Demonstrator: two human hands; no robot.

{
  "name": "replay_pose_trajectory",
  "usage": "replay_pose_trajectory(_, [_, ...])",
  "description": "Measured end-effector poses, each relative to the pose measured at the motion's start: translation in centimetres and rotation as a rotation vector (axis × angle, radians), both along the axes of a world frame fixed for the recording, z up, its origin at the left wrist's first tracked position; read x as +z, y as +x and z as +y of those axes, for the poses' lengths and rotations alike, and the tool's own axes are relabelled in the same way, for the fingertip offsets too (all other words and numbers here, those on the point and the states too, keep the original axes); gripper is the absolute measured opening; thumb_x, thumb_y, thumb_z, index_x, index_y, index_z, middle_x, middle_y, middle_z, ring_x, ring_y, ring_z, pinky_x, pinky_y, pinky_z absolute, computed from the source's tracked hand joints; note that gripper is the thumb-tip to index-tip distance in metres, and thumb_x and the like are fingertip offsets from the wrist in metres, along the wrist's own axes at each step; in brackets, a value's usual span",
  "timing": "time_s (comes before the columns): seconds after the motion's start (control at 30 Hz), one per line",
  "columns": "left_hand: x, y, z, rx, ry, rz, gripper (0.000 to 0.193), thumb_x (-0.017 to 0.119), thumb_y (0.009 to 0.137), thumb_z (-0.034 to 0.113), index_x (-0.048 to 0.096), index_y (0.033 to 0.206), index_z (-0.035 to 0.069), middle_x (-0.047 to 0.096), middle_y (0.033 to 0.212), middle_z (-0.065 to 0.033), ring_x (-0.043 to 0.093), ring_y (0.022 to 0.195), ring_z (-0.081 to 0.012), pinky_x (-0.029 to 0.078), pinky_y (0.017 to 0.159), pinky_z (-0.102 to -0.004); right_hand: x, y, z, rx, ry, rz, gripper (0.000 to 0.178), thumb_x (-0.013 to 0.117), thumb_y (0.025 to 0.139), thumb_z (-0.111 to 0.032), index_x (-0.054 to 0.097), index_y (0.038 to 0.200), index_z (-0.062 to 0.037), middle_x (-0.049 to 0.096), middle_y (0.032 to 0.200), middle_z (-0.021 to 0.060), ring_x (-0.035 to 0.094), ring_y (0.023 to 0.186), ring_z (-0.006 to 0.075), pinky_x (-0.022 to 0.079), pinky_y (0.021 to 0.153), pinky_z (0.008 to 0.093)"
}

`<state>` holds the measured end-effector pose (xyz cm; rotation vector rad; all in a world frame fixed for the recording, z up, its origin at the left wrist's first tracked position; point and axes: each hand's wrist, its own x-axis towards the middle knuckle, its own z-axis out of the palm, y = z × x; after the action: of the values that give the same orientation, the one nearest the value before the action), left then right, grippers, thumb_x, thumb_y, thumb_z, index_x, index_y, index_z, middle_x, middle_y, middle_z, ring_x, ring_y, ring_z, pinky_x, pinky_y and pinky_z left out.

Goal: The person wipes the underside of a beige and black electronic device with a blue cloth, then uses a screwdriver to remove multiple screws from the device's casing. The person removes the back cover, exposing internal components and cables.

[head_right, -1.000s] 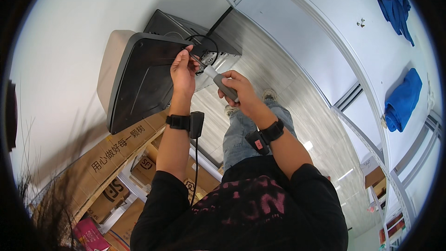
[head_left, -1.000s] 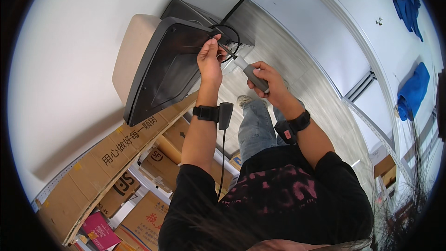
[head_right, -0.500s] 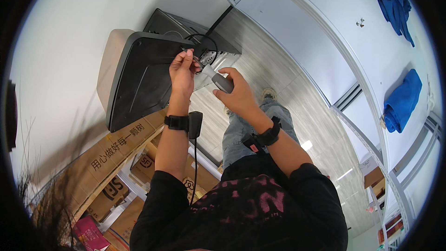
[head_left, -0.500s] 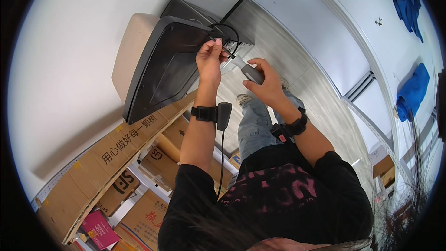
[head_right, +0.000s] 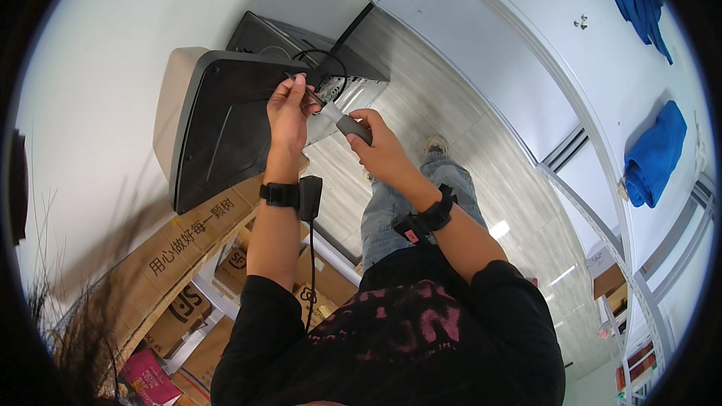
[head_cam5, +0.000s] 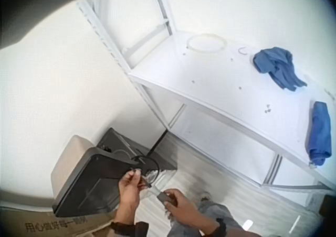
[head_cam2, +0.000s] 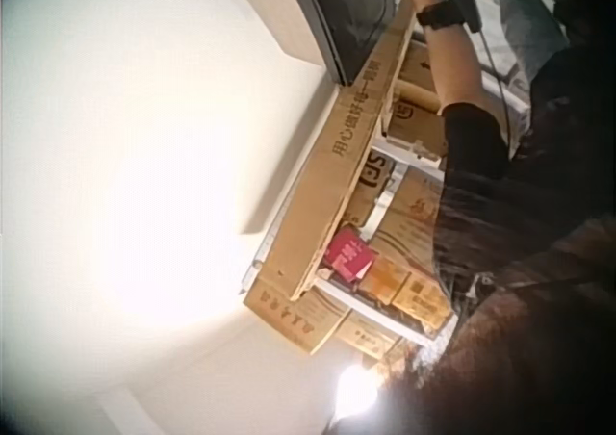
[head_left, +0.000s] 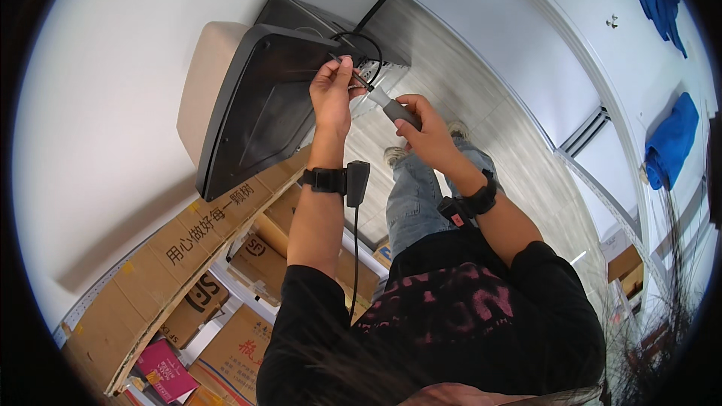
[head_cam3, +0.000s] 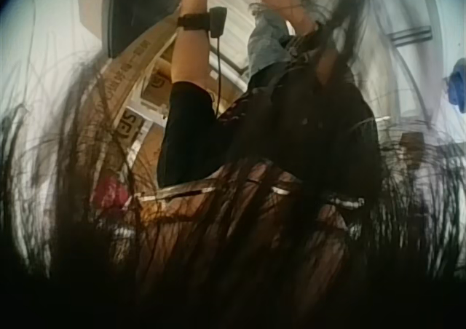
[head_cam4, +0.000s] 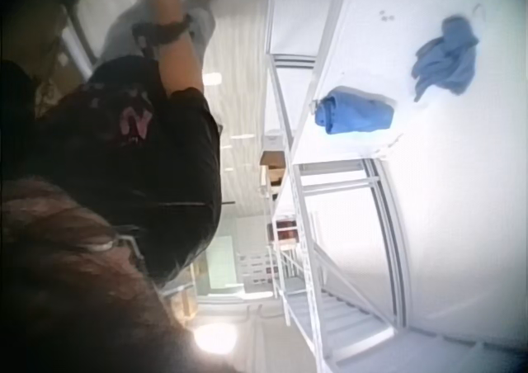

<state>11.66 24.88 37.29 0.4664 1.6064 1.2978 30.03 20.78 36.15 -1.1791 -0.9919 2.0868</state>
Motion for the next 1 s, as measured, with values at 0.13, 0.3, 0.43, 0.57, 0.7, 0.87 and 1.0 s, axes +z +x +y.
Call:
replay_pose_trajectory(0.13, [-0.6,-0.1,0.2,0.045,0.012,-0.026,0.017,0.065,0.089,0.019,0.059,0.092,0.003,0.064,0.077,-0.0061,0.061,0.061,-0.0118,0.051,0.051,-0.0221,-0.9,-0.4,-0.7,-0.083,0.512,-0.247,0.041,0.063,0.084,-0.004,0.046,0.121,-0.0042,0.052,0.105,0.0097,0.056,0.09,0.0194,0.047,0.077,0.0324])
replay_pose_trajectory(0.3, [0.1,0.1,0.4,0.035,0.012,-0.047,0.018,0.061,0.091,0.017,0.059,0.097,0.0,0.066,0.081,-0.009,0.065,0.065,-0.0151,0.053,0.053,-0.0227,-0.2,-0.3,-0.2,-0.074,0.537,-0.371,0.041,0.063,0.084,-0.006,0.046,0.121,-0.0053,0.049,0.112,0.0111,0.057,0.091,0.0198,0.047,0.077,0.0318])
replay_pose_trajectory(0.43, [0.1,0.0,0.5,-0.003,0.012,-0.042,0.019,0.058,0.093,0.015,0.059,0.102,-0.001,0.066,0.081,-0.0094,0.065,0.067,-0.0159,0.054,0.057,-0.0237,-0.9,0.3,1.2,-0.002,-0.071,0.083,0.038,0.064,0.084,-0.011,0.048,0.118,-0.0053,0.054,0.102,0.0076,0.058,0.084,0.0158,0.049,0.063,0.0286])
replay_pose_trajectory(0.57, [0.2,0.0,0.4,-0.022,0.011,-0.056,0.02,0.057,0.094,0.017,0.058,0.105,0.0,0.066,0.085,-0.0089,0.066,0.07,-0.0165,0.054,0.059,-0.0238,-1.4,0.3,1.5,0.028,-0.033,0.03,0.037,0.064,0.084,-0.01,0.049,0.118,-0.0043,0.057,0.093,0.0048,0.058,0.086,0.0136,0.049,0.065,0.0272])
replay_pose_trajectory(0.7, [0.0,0.0,0.5,-0.011,0.002,-0.071,0.019,0.06,0.092,0.019,0.06,0.101,0.002,0.066,0.085,-0.0076,0.065,0.069,-0.0164,0.053,0.057,-0.0232,-3.0,-0.3,0.9,-0.001,0.183,-0.107,0.039,0.065,0.082,-0.007,0.05,0.118,-0.0041,0.058,0.096,0.0086,0.059,0.09,0.0188,0.048,0.076,0.0314])
replay_pose_trajectory(0.87, [-0.5,-0.2,0.5,0.029,-0.024,0.007,0.015,0.064,0.089,0.017,0.062,0.093,0.002,0.066,0.08,-0.0075,0.064,0.062,-0.0137,0.053,0.054,-0.0223,-2.7,-0.5,0.6,-0.039,0.472,-0.253,0.043,0.069,0.077,-0.006,0.052,0.116,-0.0048,0.054,0.102,0.0151,0.058,0.091,0.0293,0.047,0.081,0.0358])
replay_pose_trajectory(1.0, [-0.3,-0.3,0.5,-0.004,-0.013,0.007,0.016,0.063,0.089,0.016,0.062,0.095,0.001,0.066,0.081,-0.0079,0.066,0.064,-0.0148,0.054,0.055,-0.0221,-1.4,-0.3,1.0,0.018,0.53,-0.401,0.046,0.071,0.074,-0.003,0.053,0.116,-0.004,0.052,0.103,0.0141,0.057,0.091,0.0271,0.046,0.082,0.0354])
